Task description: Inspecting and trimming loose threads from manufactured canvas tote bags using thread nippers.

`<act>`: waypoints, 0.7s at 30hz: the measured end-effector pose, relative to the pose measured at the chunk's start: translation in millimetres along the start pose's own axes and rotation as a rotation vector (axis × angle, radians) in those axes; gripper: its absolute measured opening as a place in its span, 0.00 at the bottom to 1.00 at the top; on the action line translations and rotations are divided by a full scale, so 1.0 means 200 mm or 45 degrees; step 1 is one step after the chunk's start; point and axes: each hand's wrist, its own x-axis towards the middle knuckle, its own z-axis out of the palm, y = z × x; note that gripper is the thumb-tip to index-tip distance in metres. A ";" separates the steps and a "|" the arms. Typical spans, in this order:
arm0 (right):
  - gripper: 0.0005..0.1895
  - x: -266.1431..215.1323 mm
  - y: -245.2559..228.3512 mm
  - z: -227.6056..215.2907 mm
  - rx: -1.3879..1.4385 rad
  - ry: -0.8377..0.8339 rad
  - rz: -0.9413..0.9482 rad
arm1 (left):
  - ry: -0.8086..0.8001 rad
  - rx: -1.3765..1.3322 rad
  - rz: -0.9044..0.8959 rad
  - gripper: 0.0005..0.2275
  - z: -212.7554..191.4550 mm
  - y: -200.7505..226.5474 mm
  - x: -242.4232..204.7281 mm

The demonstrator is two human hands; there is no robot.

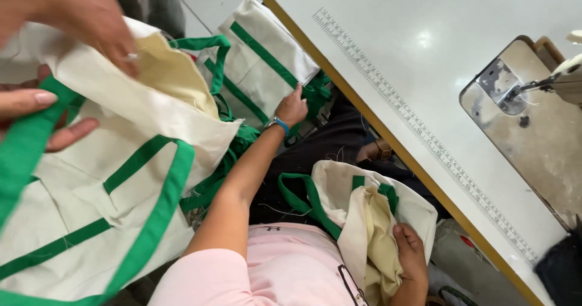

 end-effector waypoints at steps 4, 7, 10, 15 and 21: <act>0.13 -0.03 0.00 0.00 -0.033 -0.011 -0.062 | -0.316 0.276 -0.304 0.37 -0.06 0.10 -0.05; 0.13 -0.02 0.00 0.00 -0.005 -0.031 -0.048 | -0.283 0.425 -0.319 0.38 -0.01 0.09 -0.03; 0.15 -0.02 -0.02 0.01 -0.029 -0.047 -0.061 | -0.321 0.452 -0.415 0.41 0.01 0.09 -0.02; 0.14 -0.03 -0.04 0.01 -0.036 -0.050 -0.029 | -0.299 0.462 -0.408 0.40 0.04 0.06 -0.02; 0.14 -0.02 -0.05 0.03 -0.025 -0.013 0.040 | -0.267 0.407 -0.420 0.39 0.03 0.06 -0.01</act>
